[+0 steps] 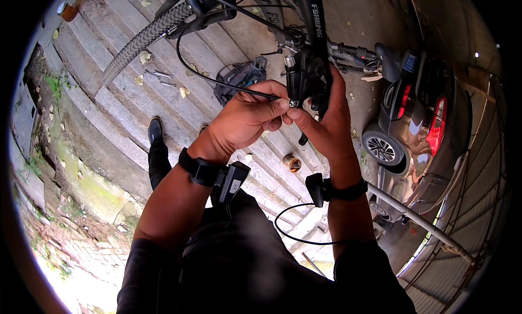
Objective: The person adjusts the bicycle's handlebar and brake lever. They manipulate the brake cable and lever mechanism using their hands to tighten or align components.
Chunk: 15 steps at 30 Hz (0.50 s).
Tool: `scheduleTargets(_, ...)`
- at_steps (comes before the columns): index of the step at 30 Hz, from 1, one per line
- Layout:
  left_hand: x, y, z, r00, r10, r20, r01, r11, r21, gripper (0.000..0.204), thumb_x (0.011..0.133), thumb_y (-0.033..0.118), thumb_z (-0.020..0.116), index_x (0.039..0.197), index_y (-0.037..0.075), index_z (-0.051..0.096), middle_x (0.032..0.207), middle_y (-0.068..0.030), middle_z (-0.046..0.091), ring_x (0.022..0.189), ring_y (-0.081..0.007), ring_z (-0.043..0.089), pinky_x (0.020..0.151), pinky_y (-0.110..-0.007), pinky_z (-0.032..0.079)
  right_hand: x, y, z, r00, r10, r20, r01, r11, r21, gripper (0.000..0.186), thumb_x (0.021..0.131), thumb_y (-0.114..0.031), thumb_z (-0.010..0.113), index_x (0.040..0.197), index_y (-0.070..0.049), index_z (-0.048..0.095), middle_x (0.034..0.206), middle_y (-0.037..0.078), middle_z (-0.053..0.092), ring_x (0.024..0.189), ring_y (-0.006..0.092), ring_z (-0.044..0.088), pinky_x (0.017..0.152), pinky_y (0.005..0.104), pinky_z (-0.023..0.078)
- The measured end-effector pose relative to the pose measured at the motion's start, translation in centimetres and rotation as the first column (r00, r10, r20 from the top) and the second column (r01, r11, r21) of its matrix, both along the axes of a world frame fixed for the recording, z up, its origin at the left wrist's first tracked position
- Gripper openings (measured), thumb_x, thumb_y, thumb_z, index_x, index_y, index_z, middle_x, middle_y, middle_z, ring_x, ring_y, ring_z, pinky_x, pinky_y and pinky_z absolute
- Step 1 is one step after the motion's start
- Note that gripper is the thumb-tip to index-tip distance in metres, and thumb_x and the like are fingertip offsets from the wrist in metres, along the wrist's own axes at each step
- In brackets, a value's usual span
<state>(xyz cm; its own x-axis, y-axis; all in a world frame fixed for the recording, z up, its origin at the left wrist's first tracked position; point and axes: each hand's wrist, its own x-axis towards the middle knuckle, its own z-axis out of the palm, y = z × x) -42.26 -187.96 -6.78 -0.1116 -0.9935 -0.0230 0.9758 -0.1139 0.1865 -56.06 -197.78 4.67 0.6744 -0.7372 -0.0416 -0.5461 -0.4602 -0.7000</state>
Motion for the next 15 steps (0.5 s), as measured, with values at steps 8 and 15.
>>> scheduleTargets(8,0.8,2.0,2.1,0.97,0.118,0.212,-0.155,0.974,0.164,0.01,0.099,0.008,0.069,0.108,0.002,0.069,0.096,-0.0075,0.072,0.084,-0.0136,0.069,0.065,-0.024,0.049,-0.4,-0.2,-0.2,1.0,0.003,-0.005,-0.003,0.999,-0.033,0.1,0.076,-0.04,0.09,0.15,0.001,0.037,0.124,0.012,0.062,0.101,0.0207,0.063,0.082,0.0326,0.052)
scheduleTargets(15,2.0,1.7,2.7,0.895,0.217,0.39,-0.276,0.956,0.102,0.01,0.097,-0.002,0.067,0.106,0.002,0.065,0.101,-0.0112,0.073,0.087,-0.0152,0.07,0.068,-0.023,0.051,-0.4,-0.2,-0.4,1.0,0.005,-0.007,-0.006,0.999,-0.042,0.101,0.075,-0.041,0.09,0.15,0.001,0.036,0.126,0.013,0.062,0.102,0.0211,0.063,0.082,0.0329,0.052)
